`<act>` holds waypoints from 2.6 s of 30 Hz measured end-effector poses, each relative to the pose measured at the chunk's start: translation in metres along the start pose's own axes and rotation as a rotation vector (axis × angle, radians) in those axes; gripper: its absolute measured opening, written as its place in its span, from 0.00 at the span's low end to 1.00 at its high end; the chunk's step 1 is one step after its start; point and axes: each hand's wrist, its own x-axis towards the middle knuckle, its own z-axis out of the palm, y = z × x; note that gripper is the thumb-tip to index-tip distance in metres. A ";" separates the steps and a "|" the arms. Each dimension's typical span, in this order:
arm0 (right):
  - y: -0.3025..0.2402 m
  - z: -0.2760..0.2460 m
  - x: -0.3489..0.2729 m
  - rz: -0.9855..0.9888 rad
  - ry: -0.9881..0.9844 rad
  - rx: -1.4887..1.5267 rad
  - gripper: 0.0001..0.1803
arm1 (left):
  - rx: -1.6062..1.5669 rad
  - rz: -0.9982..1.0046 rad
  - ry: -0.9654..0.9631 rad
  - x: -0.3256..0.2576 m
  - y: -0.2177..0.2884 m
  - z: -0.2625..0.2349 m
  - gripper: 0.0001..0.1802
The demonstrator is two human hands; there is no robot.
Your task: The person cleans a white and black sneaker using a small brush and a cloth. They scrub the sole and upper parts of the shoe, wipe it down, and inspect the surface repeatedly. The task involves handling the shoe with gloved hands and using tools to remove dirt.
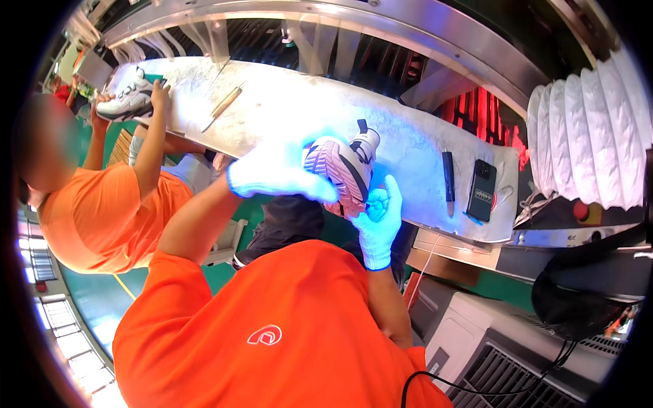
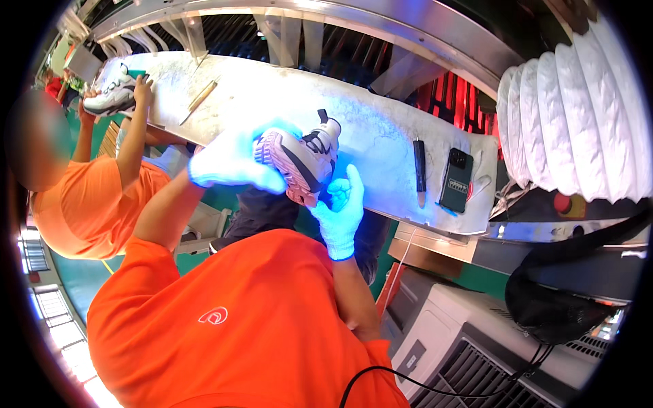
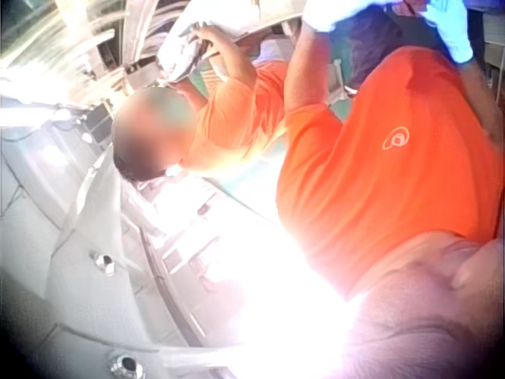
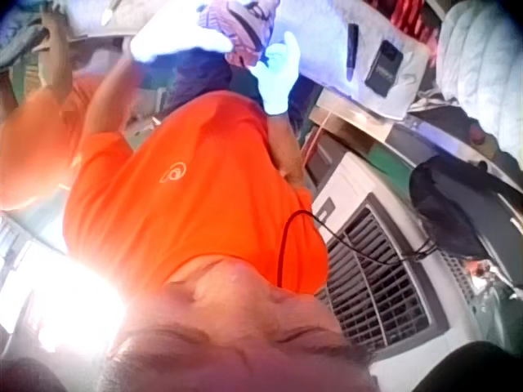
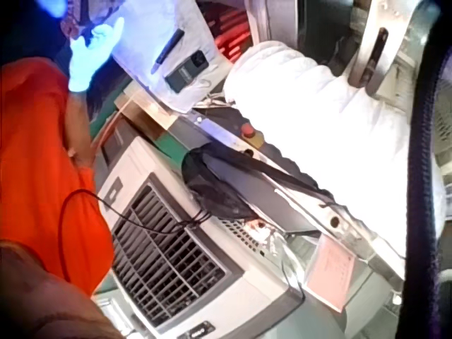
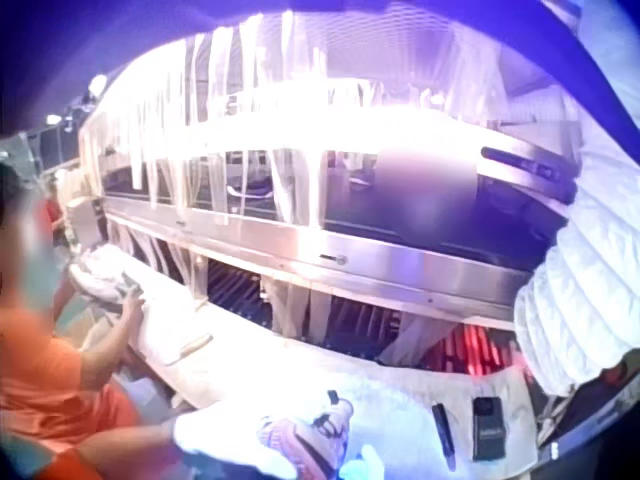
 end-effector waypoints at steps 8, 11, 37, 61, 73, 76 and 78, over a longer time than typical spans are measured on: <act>-0.004 -0.001 0.011 0.222 0.077 0.168 0.51 | 0.210 0.105 0.163 0.032 0.005 0.010 0.44; -0.017 0.004 0.010 0.215 0.030 0.266 0.49 | 0.013 0.226 0.267 0.028 -0.020 0.024 0.43; -0.159 0.045 -0.005 -0.114 -0.196 -0.403 0.41 | -0.243 -0.011 0.094 -0.032 -0.104 0.098 0.34; -0.127 0.068 -0.006 -0.509 -0.370 -0.571 0.41 | 0.006 0.723 0.174 -0.044 -0.043 0.048 0.13; -0.164 0.043 -0.020 -0.230 -0.285 -0.483 0.26 | 0.096 0.630 -0.114 -0.006 -0.022 0.068 0.19; -0.154 0.033 -0.031 -0.228 -0.254 -0.442 0.26 | 0.104 0.652 -0.002 -0.007 -0.022 0.080 0.22; -0.150 0.030 -0.036 -0.229 -0.231 -0.425 0.25 | 0.053 0.618 -0.002 -0.009 -0.025 0.083 0.22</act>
